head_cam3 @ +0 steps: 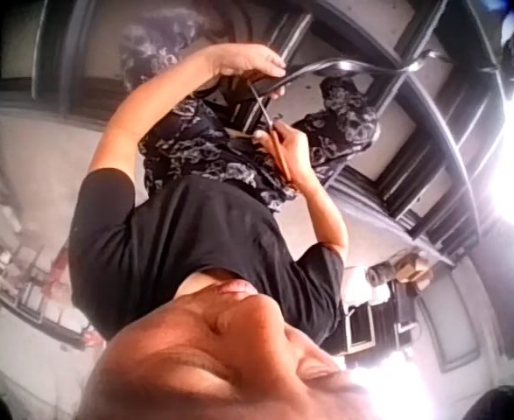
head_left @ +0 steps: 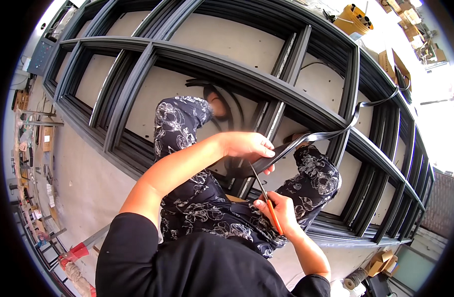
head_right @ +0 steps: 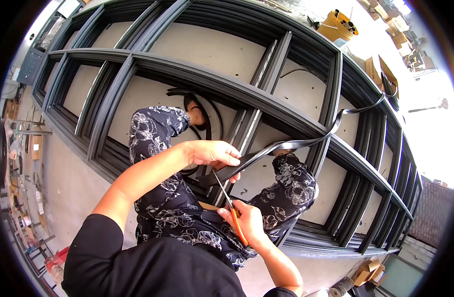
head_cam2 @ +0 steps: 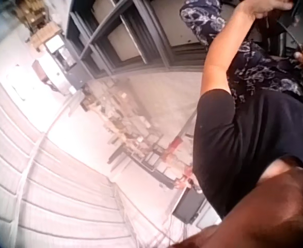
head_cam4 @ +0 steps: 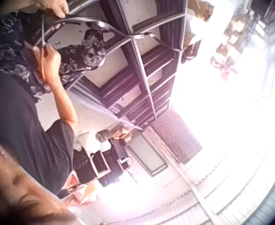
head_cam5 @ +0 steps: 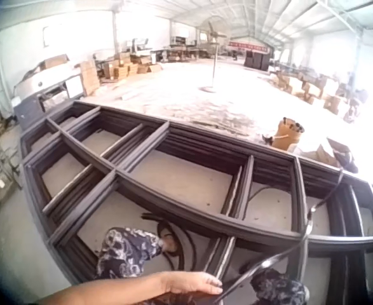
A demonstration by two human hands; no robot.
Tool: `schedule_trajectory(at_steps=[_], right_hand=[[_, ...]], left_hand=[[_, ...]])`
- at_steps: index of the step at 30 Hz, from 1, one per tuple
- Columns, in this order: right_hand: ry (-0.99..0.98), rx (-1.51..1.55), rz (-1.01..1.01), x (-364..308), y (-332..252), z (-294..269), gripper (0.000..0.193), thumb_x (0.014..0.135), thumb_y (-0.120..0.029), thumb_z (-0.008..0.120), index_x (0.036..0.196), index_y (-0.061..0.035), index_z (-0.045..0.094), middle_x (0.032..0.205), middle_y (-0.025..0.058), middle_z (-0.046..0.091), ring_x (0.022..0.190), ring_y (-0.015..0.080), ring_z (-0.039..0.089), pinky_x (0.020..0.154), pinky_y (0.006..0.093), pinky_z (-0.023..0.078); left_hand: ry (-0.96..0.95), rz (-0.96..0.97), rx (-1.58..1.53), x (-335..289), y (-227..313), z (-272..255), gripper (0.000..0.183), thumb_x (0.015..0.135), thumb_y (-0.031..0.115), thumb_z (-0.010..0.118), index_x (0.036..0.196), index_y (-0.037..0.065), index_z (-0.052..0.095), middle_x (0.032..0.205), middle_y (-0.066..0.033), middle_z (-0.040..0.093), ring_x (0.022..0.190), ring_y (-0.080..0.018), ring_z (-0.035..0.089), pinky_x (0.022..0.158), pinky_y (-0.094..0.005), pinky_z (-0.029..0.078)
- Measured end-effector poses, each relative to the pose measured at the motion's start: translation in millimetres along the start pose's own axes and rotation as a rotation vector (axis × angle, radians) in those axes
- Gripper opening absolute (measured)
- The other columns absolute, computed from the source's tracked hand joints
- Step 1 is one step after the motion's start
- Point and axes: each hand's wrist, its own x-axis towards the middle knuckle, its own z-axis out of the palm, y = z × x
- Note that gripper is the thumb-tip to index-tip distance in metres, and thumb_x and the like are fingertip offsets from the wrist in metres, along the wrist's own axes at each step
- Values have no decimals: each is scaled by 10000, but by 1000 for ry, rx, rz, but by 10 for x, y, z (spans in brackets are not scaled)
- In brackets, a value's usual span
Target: The person installs a rubber seal into the grooves of a metal frame by hand and uses scissors to cut the seal to length.
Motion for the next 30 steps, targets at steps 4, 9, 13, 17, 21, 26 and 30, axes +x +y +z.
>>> schedule_trajectory(at_steps=[4,9,13,17,21,26,30], right_hand=[[67,-80,-15,-21,21,-32,350,822,-357,756,844,-25,645,629,130,612,576,273,616,571,339,489],[214,-157,-228,-89,192,-114,343,755,-306,808,784,-38,596,595,103,532,522,283,553,512,358,444],[549,-249,-301,25,240,-513,324,713,-222,834,828,-47,587,617,75,515,528,261,498,513,359,424],[757,-465,-400,375,336,-970,575,649,-240,865,1121,-37,607,952,125,643,880,321,588,784,406,479],[704,-551,-642,906,270,-1104,628,556,-216,881,1095,-55,602,1189,159,600,1064,362,580,914,440,470],[611,-436,-719,1201,297,-747,485,598,-124,809,1043,-101,617,795,85,598,764,306,605,692,387,496],[379,-126,-696,932,10,-577,405,753,-194,800,1089,-52,624,755,113,629,655,270,645,599,341,506]], left_hand=[[33,-14,-45,86,90,18,281,984,213,547,1113,-32,590,1002,-134,687,878,-189,684,798,-282,553],[377,159,-106,-167,242,77,543,993,132,471,1489,17,284,990,-132,659,802,-192,672,823,-324,557],[365,187,-210,-374,228,187,463,956,75,344,1397,-20,449,911,-148,681,812,-251,689,879,-358,542],[249,259,-280,-473,161,379,517,896,116,373,1377,-54,459,934,-158,678,871,-240,676,839,-332,557],[290,311,-360,-618,148,771,517,898,137,403,1359,-93,448,932,-162,679,844,-244,680,853,-343,552],[378,574,-678,-793,208,1016,444,951,145,454,1340,-68,469,865,-164,659,797,-276,678,918,-447,539],[697,621,-138,-1149,104,631,510,894,134,590,1367,-16,472,1087,-91,628,1054,-229,623,941,-411,509]])
